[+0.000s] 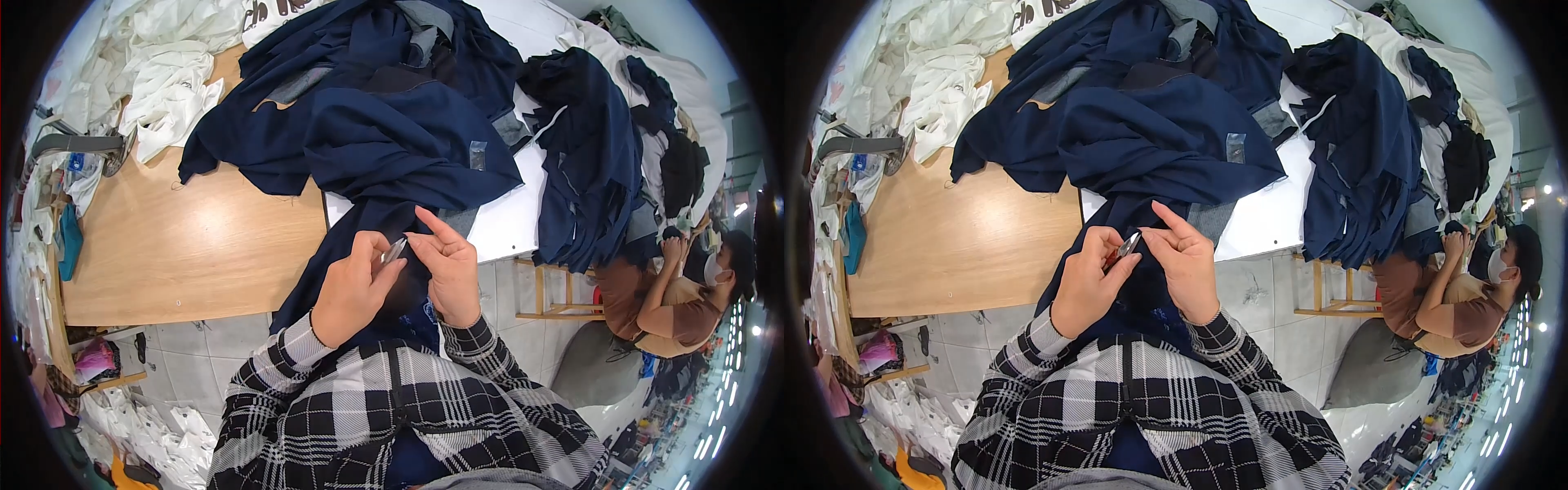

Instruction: Trimming loose threads from a garment using small scissors.

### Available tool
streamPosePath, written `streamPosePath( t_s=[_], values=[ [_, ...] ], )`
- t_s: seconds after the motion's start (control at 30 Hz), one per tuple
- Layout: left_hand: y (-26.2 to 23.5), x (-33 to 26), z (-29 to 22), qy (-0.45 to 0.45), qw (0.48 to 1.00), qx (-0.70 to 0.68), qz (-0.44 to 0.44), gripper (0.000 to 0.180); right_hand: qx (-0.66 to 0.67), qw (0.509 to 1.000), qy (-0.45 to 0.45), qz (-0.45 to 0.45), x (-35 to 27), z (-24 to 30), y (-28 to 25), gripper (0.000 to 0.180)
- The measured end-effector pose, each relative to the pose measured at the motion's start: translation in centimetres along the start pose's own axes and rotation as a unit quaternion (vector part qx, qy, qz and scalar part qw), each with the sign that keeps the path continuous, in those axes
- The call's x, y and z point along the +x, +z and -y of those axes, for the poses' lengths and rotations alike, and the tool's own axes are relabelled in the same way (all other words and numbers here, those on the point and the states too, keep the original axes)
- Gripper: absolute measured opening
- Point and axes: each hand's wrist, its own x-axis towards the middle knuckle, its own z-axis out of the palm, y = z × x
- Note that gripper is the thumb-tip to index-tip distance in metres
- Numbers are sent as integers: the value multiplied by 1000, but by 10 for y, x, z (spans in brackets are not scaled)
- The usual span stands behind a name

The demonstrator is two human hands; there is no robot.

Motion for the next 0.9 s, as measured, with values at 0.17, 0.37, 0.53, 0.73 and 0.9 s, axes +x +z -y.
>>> streamPosePath(
  t_s=[0.17,0.37,0.53,0.73,0.9],
  values=[
    [0,-1,-3,-1,1000,-3,0,27,-5,1000,6,4,-1,1,1,43],
    [-1,-2,-3,6,1000,0,-9,27,3,1000,-10,-17,0,1,0,42],
    [1,-1,-1,9,1000,3,-4,27,2,1000,-9,-15,0,0,0,42],
    [2,0,-1,19,1000,5,-16,27,-4,1000,-15,-5,-1,0,1,42],
    [0,1,-3,1,1000,-11,1,27,-5,1000,-12,4,-1,-1,1,42]
  ],
)
